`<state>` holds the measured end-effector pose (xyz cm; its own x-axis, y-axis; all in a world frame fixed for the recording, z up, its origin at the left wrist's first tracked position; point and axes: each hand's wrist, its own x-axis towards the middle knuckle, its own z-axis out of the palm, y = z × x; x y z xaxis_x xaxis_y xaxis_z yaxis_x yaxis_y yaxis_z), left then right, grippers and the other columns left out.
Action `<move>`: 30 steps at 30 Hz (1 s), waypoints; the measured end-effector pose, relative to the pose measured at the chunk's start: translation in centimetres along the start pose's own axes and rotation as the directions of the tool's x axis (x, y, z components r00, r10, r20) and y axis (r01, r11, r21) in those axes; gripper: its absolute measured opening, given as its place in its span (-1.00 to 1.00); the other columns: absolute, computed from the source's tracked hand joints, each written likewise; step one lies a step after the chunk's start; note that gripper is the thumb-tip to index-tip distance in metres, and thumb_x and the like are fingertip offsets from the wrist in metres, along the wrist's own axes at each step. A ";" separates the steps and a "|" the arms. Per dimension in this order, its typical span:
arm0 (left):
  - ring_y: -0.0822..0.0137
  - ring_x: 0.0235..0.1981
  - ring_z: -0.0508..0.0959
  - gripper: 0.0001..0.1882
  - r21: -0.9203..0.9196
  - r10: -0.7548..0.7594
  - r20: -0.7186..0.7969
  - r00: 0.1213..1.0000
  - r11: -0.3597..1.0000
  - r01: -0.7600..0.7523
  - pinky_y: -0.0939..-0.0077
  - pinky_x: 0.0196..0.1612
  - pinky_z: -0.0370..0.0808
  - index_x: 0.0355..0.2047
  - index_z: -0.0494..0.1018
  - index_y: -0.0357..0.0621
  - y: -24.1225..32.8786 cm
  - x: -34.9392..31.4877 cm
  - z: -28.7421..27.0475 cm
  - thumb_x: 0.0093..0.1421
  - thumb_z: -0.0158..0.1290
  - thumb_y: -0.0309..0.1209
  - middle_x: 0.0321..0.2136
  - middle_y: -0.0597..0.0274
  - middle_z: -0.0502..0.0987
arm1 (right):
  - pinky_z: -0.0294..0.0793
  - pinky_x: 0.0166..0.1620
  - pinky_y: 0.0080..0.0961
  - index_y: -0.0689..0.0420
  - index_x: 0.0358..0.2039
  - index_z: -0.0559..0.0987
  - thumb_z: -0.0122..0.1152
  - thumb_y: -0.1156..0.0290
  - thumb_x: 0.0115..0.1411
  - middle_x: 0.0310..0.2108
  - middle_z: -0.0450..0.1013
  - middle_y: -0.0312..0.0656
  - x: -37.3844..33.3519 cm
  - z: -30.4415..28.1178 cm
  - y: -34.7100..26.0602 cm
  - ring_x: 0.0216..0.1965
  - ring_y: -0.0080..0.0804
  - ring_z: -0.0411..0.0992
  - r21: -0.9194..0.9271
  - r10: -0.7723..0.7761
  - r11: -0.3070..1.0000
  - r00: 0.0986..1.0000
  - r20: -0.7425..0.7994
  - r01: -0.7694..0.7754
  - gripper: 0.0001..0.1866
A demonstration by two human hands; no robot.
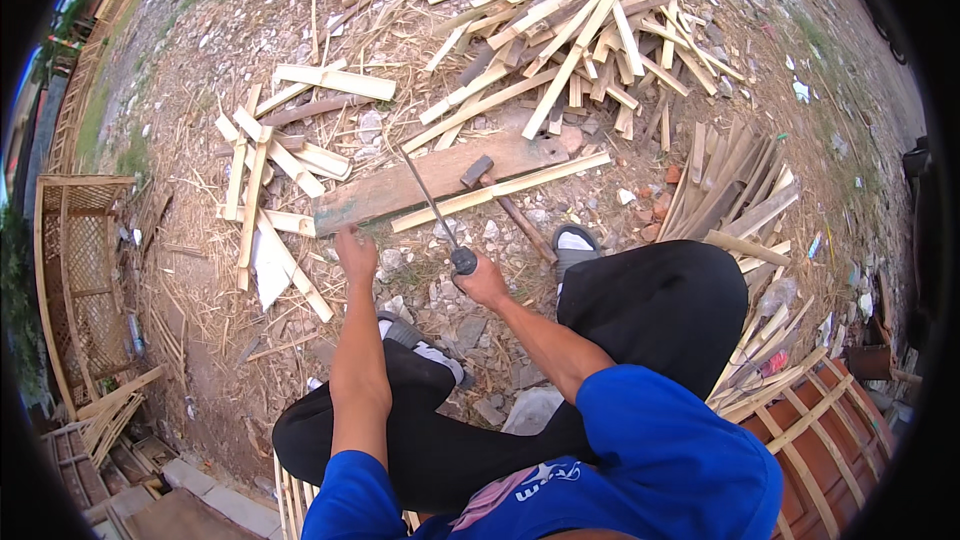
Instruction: The person splits thin wooden slats by placing a blade into the end of a wood piece and striking the back of the blade with a hammer.
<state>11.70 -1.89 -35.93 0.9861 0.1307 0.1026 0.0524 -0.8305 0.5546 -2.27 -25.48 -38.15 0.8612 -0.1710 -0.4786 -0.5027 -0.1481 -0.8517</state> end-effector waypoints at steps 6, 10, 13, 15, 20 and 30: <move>-0.16 0.02 0.41 -0.56 0.089 0.406 0.212 0.889 0.898 -0.431 0.04 0.04 0.34 -0.05 0.42 -0.23 1.8 -4.2 7.1 0.01 0.16 -0.43 -0.10 -0.11 0.49 | 0.47 -0.18 -0.36 0.18 -0.16 0.53 0.38 0.39 -0.13 -0.34 0.54 -0.07 1.9 -0.3 -8.5 -0.32 -0.25 0.50 0.193 -0.210 0.955 0.973 -0.095 0.225 -0.55; -0.12 -0.06 0.49 -0.63 0.183 0.633 0.202 0.747 0.725 -0.664 0.08 -0.04 0.41 -0.11 0.48 -0.19 4.0 -2.9 10.0 0.03 0.17 -0.42 -0.18 -0.04 0.55 | 0.48 -0.18 -0.41 0.20 -0.20 0.52 0.35 0.43 -0.12 -0.37 0.53 -0.11 2.3 0.5 -11.2 -0.33 -0.32 0.50 0.257 -0.255 0.927 0.961 -0.107 0.275 -0.59; -0.11 -0.09 0.50 -0.65 0.149 0.615 0.270 0.741 0.734 -0.663 0.09 -0.05 0.42 -0.13 0.49 -0.20 4.0 -2.5 10.4 0.04 0.17 -0.41 -0.20 -0.03 0.56 | 0.48 -0.19 -0.43 0.19 -0.21 0.52 0.34 0.45 -0.13 -0.38 0.52 -0.14 1.7 0.2 -12.8 -0.34 -0.35 0.49 0.294 -0.268 0.915 0.961 -0.074 0.278 -0.61; -0.10 -0.10 0.51 -0.66 0.129 0.609 0.303 0.733 0.736 -0.665 0.10 -0.07 0.43 -0.13 0.50 -0.20 3.9 -2.5 10.1 0.05 0.17 -0.40 -0.22 -0.02 0.56 | 0.48 -0.19 -0.44 0.19 -0.21 0.52 0.34 0.46 -0.13 -0.39 0.52 -0.16 1.4 0.4 -12.9 -0.35 -0.37 0.49 0.299 -0.256 0.918 0.965 -0.058 0.261 -0.61; -0.08 -0.15 0.54 -0.68 0.103 0.604 0.359 0.711 0.732 -0.674 0.12 -0.10 0.45 -0.15 0.52 -0.20 4.0 -2.6 9.8 0.07 0.17 -0.39 -0.26 0.00 0.58 | 0.45 -0.07 -0.26 0.18 -0.17 0.51 0.34 0.31 -0.12 -0.29 0.52 0.07 1.2 1.1 -11.5 -0.18 0.01 0.51 0.280 -0.265 0.923 0.964 -0.035 0.263 -0.54; -0.05 -0.24 0.59 -0.72 -0.045 0.569 0.529 0.630 0.760 -0.648 0.16 -0.16 0.50 -0.19 0.56 -0.21 5.3 -0.1 7.4 0.11 0.17 -0.36 -0.34 0.03 0.61 | 0.48 -0.17 -0.42 0.22 -0.23 0.52 0.34 0.43 -0.12 -0.37 0.51 -0.16 0.1 1.7 -14.2 -0.35 -0.35 0.50 0.307 -0.199 0.931 0.980 -0.023 0.196 -0.62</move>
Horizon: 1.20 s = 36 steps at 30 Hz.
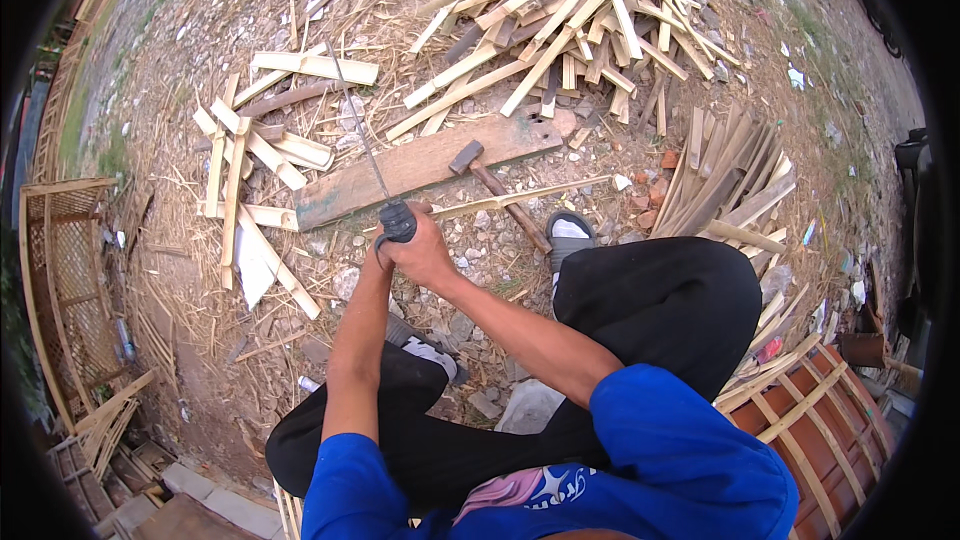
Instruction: The person splits thin wooden slats by placing a blade into the end of a wood piece and striking the back of the blade with a hammer.
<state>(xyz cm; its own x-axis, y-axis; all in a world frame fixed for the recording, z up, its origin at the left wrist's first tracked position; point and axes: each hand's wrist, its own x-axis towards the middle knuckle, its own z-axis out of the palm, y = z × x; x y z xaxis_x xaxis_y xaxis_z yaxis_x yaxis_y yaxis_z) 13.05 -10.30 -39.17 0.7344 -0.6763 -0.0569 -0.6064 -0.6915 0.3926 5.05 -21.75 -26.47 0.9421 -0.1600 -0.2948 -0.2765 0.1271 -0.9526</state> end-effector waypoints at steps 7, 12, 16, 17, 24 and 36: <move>0.25 -0.46 0.65 -0.76 -0.417 -0.199 0.107 0.974 0.881 0.225 0.40 -0.40 0.51 -0.23 0.59 -0.22 7.8 8.5 -12.8 0.20 0.16 -0.31 -0.54 0.06 0.59 | 0.46 -0.12 -0.38 0.23 -0.14 0.48 0.28 0.45 -0.10 -0.33 0.52 -0.03 -0.9 0.1 -8.5 -0.28 -0.19 0.51 0.236 -0.185 0.959 0.978 0.092 0.159 -0.56; 0.23 0.08 0.47 -0.61 -0.459 -0.124 -0.647 0.752 0.852 -0.253 0.34 0.06 0.43 0.02 0.49 -0.12 12.5 14.8 -22.0 0.23 0.16 -0.24 0.03 -0.01 0.47 | 0.46 -0.13 -0.37 0.23 -0.14 0.47 0.27 0.48 -0.11 -0.35 0.53 -0.02 -3.6 -0.3 -17.6 -0.27 -0.17 0.53 0.254 -0.310 0.928 0.944 0.112 0.274 -0.56; 0.14 0.13 0.44 -0.63 -0.091 0.118 -0.666 0.737 0.967 -0.238 0.33 0.14 0.38 0.01 0.49 -0.10 9.7 14.0 -23.9 0.21 0.17 -0.29 0.06 0.07 0.48 | 0.43 -0.20 -0.53 0.21 -0.22 0.47 0.36 0.48 -0.09 -0.40 0.47 -0.25 -2.8 -2.7 -19.8 -0.37 -0.55 0.42 0.314 -0.410 0.885 0.896 0.172 0.344 -0.62; 0.04 0.04 0.50 -0.63 -0.162 0.075 -0.598 0.798 0.964 -0.212 0.25 0.09 0.41 -0.05 0.47 -0.22 8.3 13.5 -23.0 0.15 0.20 -0.35 -0.07 -0.03 0.54 | 0.43 -0.23 -0.55 0.21 -0.24 0.47 0.37 0.47 -0.07 -0.42 0.48 -0.27 -2.8 -3.5 -20.0 -0.39 -0.60 0.40 0.235 -0.432 0.888 0.894 0.124 0.396 -0.65; 0.05 -0.16 0.59 -0.53 -0.412 -0.518 -0.151 0.842 0.807 0.423 0.31 -0.06 0.50 -0.02 0.46 -0.21 -9.1 -3.9 -13.9 0.05 0.21 -0.33 -0.22 -0.01 0.59 | 0.47 -0.22 -0.37 0.22 -0.20 0.50 0.31 0.40 -0.11 -0.38 0.52 -0.04 -1.5 -2.9 -17.4 -0.35 -0.22 0.52 0.098 -0.273 0.961 0.947 0.168 0.259 -0.59; -0.08 -0.05 0.53 -0.45 -0.094 -0.881 -0.040 0.471 0.473 0.876 0.15 0.06 0.44 0.01 0.48 -0.12 -16.7 -21.2 -5.1 0.01 0.22 -0.16 -0.12 -0.18 0.54 | 0.46 -0.13 -0.16 0.23 -0.25 0.55 0.32 0.20 -0.12 -0.32 0.55 0.14 2.0 -2.7 5.1 -0.23 0.08 0.52 -0.638 0.224 0.761 0.970 0.089 -0.117 -0.55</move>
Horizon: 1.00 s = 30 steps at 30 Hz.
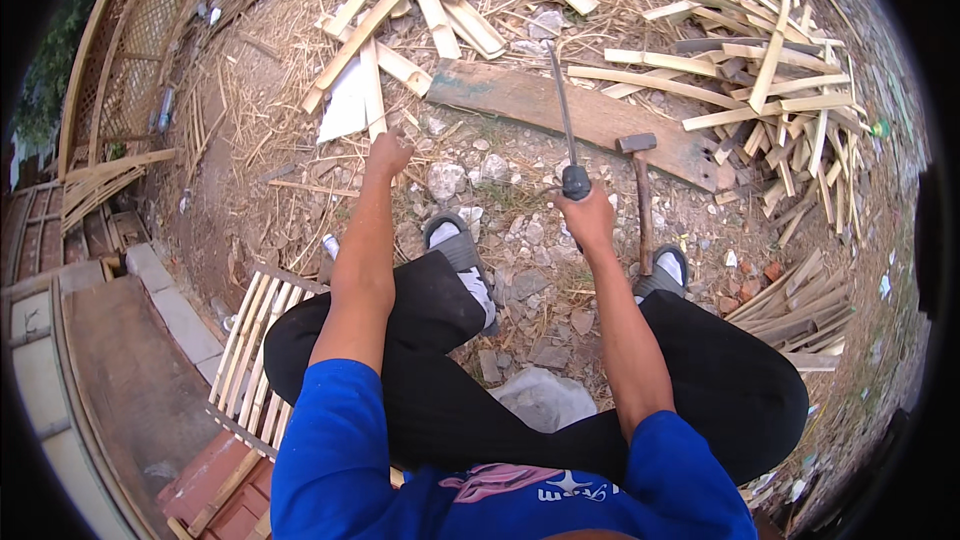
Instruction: The person splits thin wooden slats by placing a blade into the end of a wood piece and striking the back of the blade with a hammer.
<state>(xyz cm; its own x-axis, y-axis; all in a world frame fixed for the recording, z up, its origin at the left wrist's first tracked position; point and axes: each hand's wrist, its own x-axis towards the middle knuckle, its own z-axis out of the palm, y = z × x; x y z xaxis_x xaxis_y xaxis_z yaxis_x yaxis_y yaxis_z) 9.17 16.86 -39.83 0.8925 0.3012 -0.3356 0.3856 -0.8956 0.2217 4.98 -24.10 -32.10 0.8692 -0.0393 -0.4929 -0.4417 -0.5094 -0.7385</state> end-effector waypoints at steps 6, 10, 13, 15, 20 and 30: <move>-0.15 0.10 0.39 -0.36 -0.051 -0.243 -0.163 0.956 0.970 0.238 0.09 0.15 0.35 0.10 0.38 -0.13 3.2 -0.3 1.3 0.02 0.22 -0.15 0.06 -0.21 0.38 | 0.43 -0.11 -0.03 0.19 -0.02 0.41 0.33 0.20 -0.09 -0.27 0.54 0.18 1.1 2.1 7.6 -0.17 0.19 0.50 -0.191 0.026 0.981 0.999 -0.025 -0.030 -0.38; -0.23 0.20 0.25 -0.16 -0.214 -0.568 -0.055 0.821 0.810 0.546 -0.09 0.22 0.24 0.29 0.05 -0.16 0.5 -1.4 4.1 0.07 0.14 -0.15 0.19 -0.25 0.23 | 0.42 -0.12 0.05 0.16 0.08 0.27 0.34 0.19 -0.06 -0.28 0.52 0.24 1.5 2.0 10.7 -0.17 0.25 0.48 -0.316 -0.007 0.949 0.999 0.039 0.019 -0.28; -0.28 0.20 0.24 -0.17 -0.249 -0.565 -0.067 0.823 0.808 0.534 -0.07 0.22 0.23 0.23 0.04 -0.30 -2.3 -2.2 5.9 0.07 0.16 -0.18 0.18 -0.33 0.23 | 0.43 -0.19 -0.09 0.20 -0.11 0.39 0.42 0.23 -0.09 -0.32 0.50 0.15 1.8 1.5 11.4 -0.25 0.19 0.50 -0.258 -0.014 0.966 0.999 0.049 0.026 -0.42; -0.28 0.15 0.32 -0.24 -0.276 -0.522 -0.124 0.844 0.835 0.476 0.00 0.17 0.30 0.11 0.14 -0.38 -3.1 -2.5 6.7 0.04 0.22 -0.20 0.08 -0.36 0.34 | 0.42 -0.18 -0.11 0.20 -0.12 0.39 0.42 0.24 -0.09 -0.31 0.50 0.15 1.6 1.3 11.1 -0.24 0.18 0.49 -0.270 -0.001 0.963 0.998 0.063 0.018 -0.43; -0.21 0.03 0.46 -0.18 -0.311 -0.511 -0.079 0.856 0.828 0.466 0.06 0.08 0.41 0.07 0.15 -0.41 -5.1 -3.1 7.4 -0.02 0.31 -0.15 -0.05 -0.35 0.46 | 0.43 -0.10 -0.08 0.25 0.00 0.34 0.34 0.25 -0.06 -0.27 0.51 0.21 1.6 1.1 11.0 -0.17 0.21 0.49 -0.269 -0.031 0.961 0.990 0.138 0.067 -0.36; 0.26 -0.18 0.55 -0.45 -0.750 -0.399 0.227 0.888 0.510 0.421 0.24 -0.12 0.50 -0.06 0.45 -0.18 0.6 -2.6 4.4 0.05 0.34 -0.14 -0.17 0.17 0.56 | 0.41 -0.01 -0.09 0.25 0.07 0.31 0.36 0.24 -0.05 -0.14 0.49 0.21 1.7 1.0 14.9 -0.05 0.19 0.45 -0.255 0.002 0.966 0.994 0.108 0.026 -0.30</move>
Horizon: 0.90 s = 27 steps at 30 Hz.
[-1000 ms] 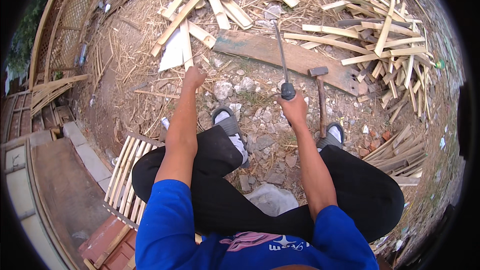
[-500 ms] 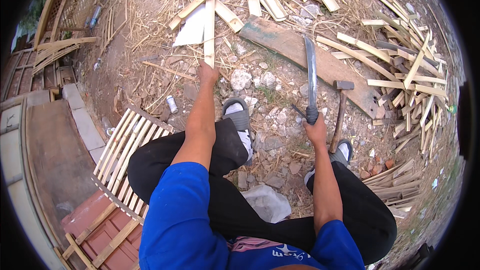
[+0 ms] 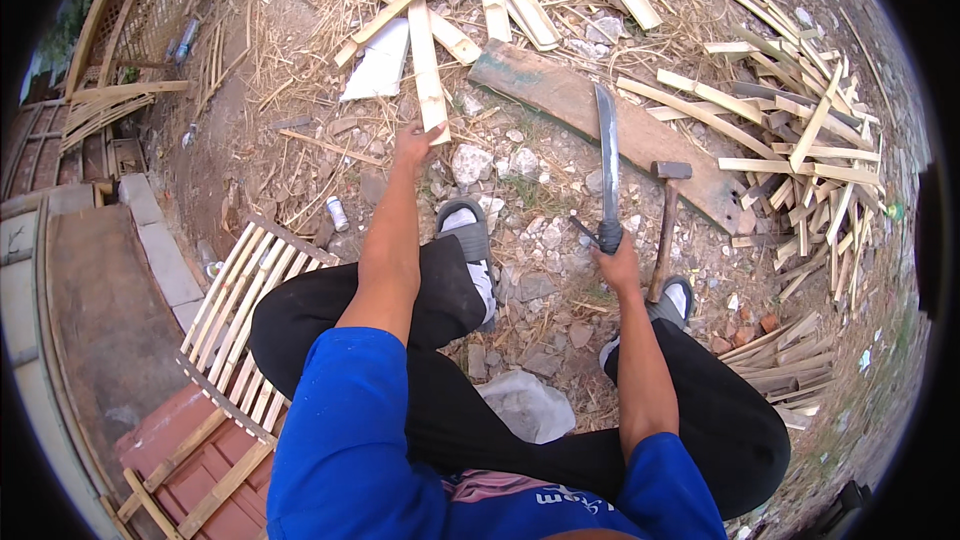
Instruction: The person splits thin wooden slats by placing a blade into the end of a wood piece and striking the back of the blade with a hammer.
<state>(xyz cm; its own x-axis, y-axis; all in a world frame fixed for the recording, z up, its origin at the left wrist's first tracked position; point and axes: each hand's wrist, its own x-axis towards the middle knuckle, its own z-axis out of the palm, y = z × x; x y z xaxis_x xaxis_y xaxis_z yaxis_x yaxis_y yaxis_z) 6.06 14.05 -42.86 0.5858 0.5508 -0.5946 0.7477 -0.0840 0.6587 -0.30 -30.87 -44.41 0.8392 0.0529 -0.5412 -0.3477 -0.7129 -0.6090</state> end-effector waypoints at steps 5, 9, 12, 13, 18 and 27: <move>0.25 -0.16 0.47 -0.58 -0.220 -0.026 0.104 0.994 0.974 0.049 0.19 -0.11 0.47 -0.12 0.37 -0.06 7.9 -3.1 -3.6 0.19 0.19 -0.08 -0.20 0.29 0.45 | 0.41 0.02 -0.08 0.25 0.02 0.33 0.35 0.20 -0.04 -0.11 0.48 0.22 -0.8 -1.5 -2.6 -0.03 0.17 0.45 -0.011 0.024 1.000 0.998 0.053 -0.024 -0.33; 0.32 -0.16 0.50 -0.64 -0.026 -0.041 0.138 0.990 0.999 0.045 0.29 -0.09 0.54 -0.03 0.34 -0.04 17.8 -6.5 -9.1 0.28 0.06 -0.14 -0.21 0.25 0.44 | 0.41 0.01 -0.11 0.27 -0.04 0.37 0.36 0.19 -0.08 -0.12 0.48 0.22 -0.8 -1.3 -3.4 -0.04 0.15 0.46 -0.065 0.026 0.998 0.998 0.058 -0.022 -0.36; 0.38 -0.22 0.53 -0.69 0.149 -0.009 0.082 0.997 0.989 -0.004 0.35 -0.10 0.59 -0.06 0.37 -0.13 24.9 -12.0 -13.3 0.28 0.00 -0.24 -0.25 0.26 0.46 | 0.42 0.01 -0.14 0.30 -0.09 0.42 0.38 0.19 -0.13 -0.13 0.49 0.22 -2.2 -2.0 -5.5 -0.06 0.13 0.47 -0.079 0.053 0.996 0.998 0.033 -0.051 -0.37; 0.37 -0.28 0.55 -0.70 0.204 0.055 0.071 0.996 0.977 -0.068 0.36 -0.14 0.61 -0.11 0.40 -0.17 26.5 -14.8 -13.8 0.27 0.01 -0.23 -0.27 0.24 0.48 | 0.42 0.01 -0.13 0.30 -0.09 0.42 0.38 0.18 -0.13 -0.13 0.49 0.23 -2.8 -2.5 -5.9 -0.05 0.13 0.47 -0.100 0.075 0.992 0.997 -0.013 -0.076 -0.37; 0.36 -0.48 0.59 -0.68 0.713 0.332 0.105 0.938 0.632 -0.303 0.39 -0.33 0.61 -0.31 0.49 -0.25 32.6 -25.6 -18.1 0.19 0.12 -0.19 -0.43 0.18 0.57 | 0.52 -0.18 -0.21 0.34 -0.39 0.59 0.40 0.14 -0.16 -0.43 0.56 0.17 -0.8 -6.0 -7.6 -0.33 0.06 0.57 -0.084 -0.007 0.996 0.991 -0.137 -0.005 -0.52; 0.15 -0.44 0.61 -0.47 0.754 0.848 0.242 0.472 0.141 -0.641 0.31 -0.32 0.49 -0.22 0.57 -0.19 32.2 -32.5 -14.4 -0.06 0.33 -0.05 -0.46 0.03 0.60 | 0.49 -0.31 -0.30 0.33 -0.37 0.59 0.40 0.13 -0.15 -0.49 0.54 0.01 -5.7 -25.4 -19.3 -0.45 -0.20 0.54 -0.162 -0.247 0.960 0.964 -0.097 0.230 -0.51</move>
<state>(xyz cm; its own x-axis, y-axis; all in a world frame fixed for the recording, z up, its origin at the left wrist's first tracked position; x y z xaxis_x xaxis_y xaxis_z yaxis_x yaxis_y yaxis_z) 6.59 5.42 4.34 0.9860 -0.0127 0.1664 -0.0341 -0.9914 0.1266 12.27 -35.22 -14.85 0.9357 0.1596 -0.3148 -0.0729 -0.7853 -0.6148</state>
